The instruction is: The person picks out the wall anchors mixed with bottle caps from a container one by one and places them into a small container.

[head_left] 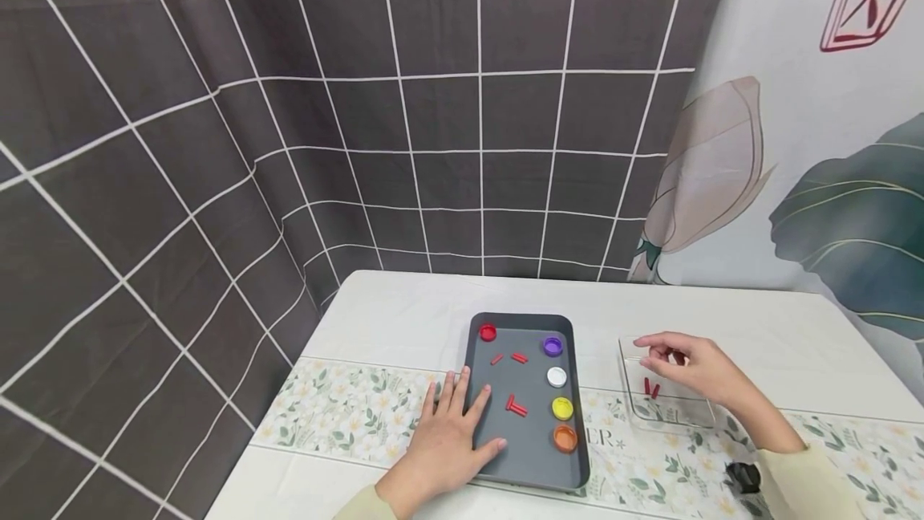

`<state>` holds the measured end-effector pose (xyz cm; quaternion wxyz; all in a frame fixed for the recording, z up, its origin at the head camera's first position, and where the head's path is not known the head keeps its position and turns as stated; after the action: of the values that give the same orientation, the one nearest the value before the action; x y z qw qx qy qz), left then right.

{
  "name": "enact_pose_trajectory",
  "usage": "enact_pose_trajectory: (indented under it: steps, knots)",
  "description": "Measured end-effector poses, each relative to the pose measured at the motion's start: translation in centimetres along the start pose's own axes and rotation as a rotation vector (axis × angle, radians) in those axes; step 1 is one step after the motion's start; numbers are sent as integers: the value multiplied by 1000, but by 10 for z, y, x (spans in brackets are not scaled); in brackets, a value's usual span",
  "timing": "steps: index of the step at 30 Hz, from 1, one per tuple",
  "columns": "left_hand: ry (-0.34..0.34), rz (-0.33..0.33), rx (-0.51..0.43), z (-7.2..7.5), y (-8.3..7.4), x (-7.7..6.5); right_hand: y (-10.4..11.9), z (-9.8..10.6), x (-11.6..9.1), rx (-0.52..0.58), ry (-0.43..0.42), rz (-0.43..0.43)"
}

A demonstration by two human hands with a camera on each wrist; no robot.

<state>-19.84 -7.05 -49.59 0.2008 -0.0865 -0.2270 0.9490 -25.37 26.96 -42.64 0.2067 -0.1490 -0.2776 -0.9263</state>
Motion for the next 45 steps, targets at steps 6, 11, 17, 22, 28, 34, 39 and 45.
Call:
enact_pose_trajectory:
  steps: [6,11,17,22,28,34,39,45]
  knots:
    - [-1,1,-4,-1,0,0,20,-16,18,24,57,69]
    - [-5,-1,-2,-1,1,0,41,-30,33,60,125,145]
    - [-2,-1,-6,0,1,0,60,-51,49,101,211,194]
    - [10,9,-5,0,1,0,67,-74,60,122,304,188]
    - [12,13,6,1,2,0,81,-97,72,164,371,223]
    - [10,9,11,1,3,0,88,-120,80,135,462,225]
    - [0,-1,18,0,2,0,90,-135,89,101,489,255]
    - [13,3,22,2,1,-1,88,-147,97,43,500,290]
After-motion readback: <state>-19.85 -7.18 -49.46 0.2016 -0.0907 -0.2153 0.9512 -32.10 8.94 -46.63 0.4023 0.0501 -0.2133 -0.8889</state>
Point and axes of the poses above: each hand's wrist, its own x-axis towards the middle knuckle, its own z-axis out of the back of the hand, y = z × x, the point moved 9 cm from there along x, towards the middle knuckle, and after that the axes turned 14 degrees about -x, right-handed, at the moved point
